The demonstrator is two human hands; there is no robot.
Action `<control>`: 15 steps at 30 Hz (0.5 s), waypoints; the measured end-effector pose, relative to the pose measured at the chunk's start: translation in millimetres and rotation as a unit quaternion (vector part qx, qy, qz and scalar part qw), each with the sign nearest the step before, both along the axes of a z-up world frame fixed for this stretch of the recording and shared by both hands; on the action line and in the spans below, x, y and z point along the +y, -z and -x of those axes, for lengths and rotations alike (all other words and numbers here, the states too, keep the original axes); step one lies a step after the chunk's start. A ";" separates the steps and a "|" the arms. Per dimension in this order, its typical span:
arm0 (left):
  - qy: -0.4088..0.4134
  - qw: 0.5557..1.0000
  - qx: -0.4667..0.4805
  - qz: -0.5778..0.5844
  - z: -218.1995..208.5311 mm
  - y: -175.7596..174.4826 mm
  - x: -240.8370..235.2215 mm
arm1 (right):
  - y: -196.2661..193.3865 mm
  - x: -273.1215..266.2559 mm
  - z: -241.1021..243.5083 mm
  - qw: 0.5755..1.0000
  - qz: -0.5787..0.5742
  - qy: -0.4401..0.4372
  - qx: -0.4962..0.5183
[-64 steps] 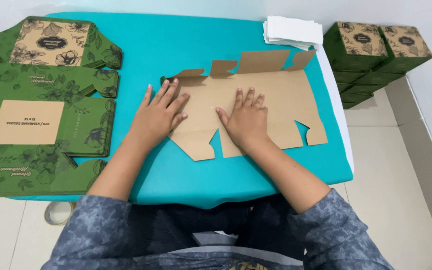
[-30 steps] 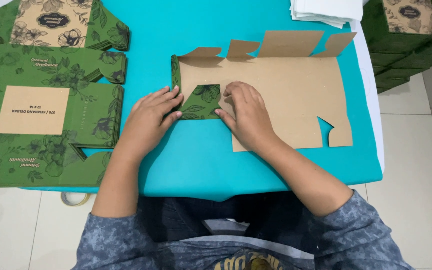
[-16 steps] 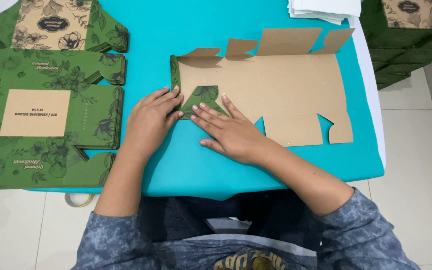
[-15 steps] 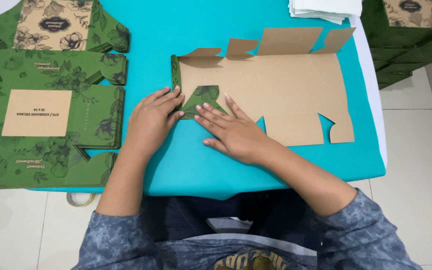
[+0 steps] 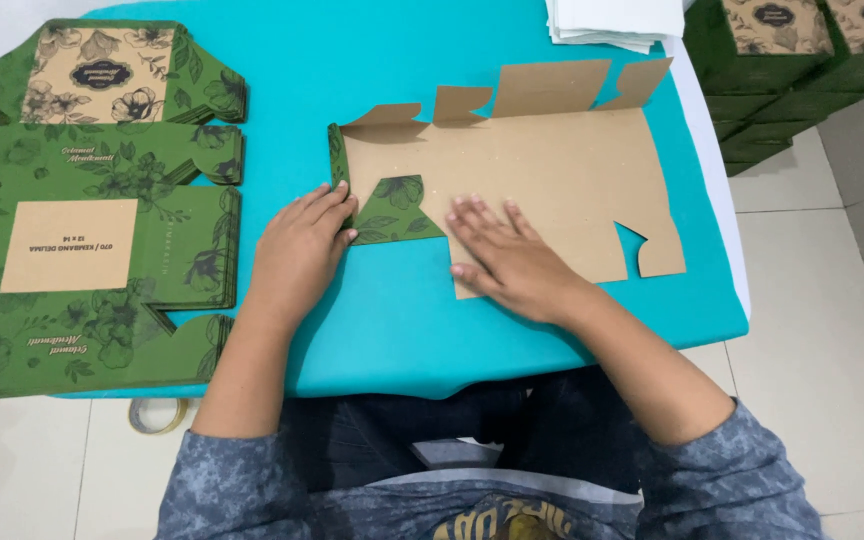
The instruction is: The person assembles a flat cardboard box by folding the sides and tucking the flaps into place. They then place a decorative lid on top to complete the box.
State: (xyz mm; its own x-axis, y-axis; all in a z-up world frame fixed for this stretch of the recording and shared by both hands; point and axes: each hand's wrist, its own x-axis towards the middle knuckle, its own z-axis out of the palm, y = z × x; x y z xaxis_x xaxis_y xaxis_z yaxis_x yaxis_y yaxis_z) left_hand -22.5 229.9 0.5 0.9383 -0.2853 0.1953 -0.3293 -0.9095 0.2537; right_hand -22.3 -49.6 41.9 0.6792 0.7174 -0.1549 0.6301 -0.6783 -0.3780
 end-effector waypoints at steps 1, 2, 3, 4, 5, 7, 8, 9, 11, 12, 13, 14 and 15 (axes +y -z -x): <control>0.007 1.000 -0.027 -0.015 -0.1 3.6 -0.3 | 2.0 -9.8 -1.0 0.999 0.034 0.039 -0.011; 0.015 0.998 -0.054 -0.030 -0.4 7.3 -0.6 | 4.2 -19.7 -2.0 0.995 0.068 0.077 -0.021; 0.018 0.998 -0.056 -0.028 1.1 4.5 -3.3 | 2.8 -27.6 -1.2 0.994 0.069 0.081 -0.023; 0.013 0.994 -0.093 -0.056 2.5 1.8 -6.0 | 1.4 -35.5 -0.4 0.994 0.061 0.085 -0.014; 0.007 0.988 -0.130 -0.082 4.3 -0.5 -9.8 | -0.4 -44.5 0.9 0.994 0.054 0.090 -0.005; 0.019 0.976 -0.181 -0.122 0.5 5.2 -8.8 | -0.9 -52.2 2.1 0.996 0.033 0.085 -0.004; 0.027 0.959 -0.231 -0.165 -1.6 8.4 -8.6 | -0.9 -56.2 2.8 0.997 0.010 0.077 -0.003; 0.029 0.959 -0.232 -0.163 -1.8 8.6 -14.7 | 2.1 -57.2 2.9 0.997 0.012 0.080 -0.004; 0.107 0.952 -0.237 -0.163 -0.7 8.4 -25.3 | 8.9 -57.8 3.6 0.996 -0.015 0.086 -0.018; 0.109 0.951 -0.237 -0.163 -1.7 6.7 -33.5 | 9.5 -59.1 4.2 0.996 -0.016 0.088 -0.018; 0.132 0.954 -0.227 -0.148 -2.4 4.6 -40.4 | 10.5 -59.2 4.7 0.996 -0.020 0.086 -0.026; 0.155 0.955 -0.217 -0.132 -3.1 2.4 -46.9 | 11.5 -59.0 5.2 0.996 -0.024 0.085 -0.034; 0.155 0.955 -0.216 -0.134 -3.4 -5.1 -53.6 | 11.8 -59.6 5.4 0.996 -0.026 0.085 -0.034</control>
State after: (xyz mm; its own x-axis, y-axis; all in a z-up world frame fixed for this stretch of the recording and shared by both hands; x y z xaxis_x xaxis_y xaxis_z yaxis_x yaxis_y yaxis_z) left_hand -19.1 176.3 5.6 0.6487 -0.6310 0.4255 -0.6148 -0.7640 -0.1957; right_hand -27.7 -109.2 30.0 0.7986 0.5977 -0.0704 0.5338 -0.7575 -0.3758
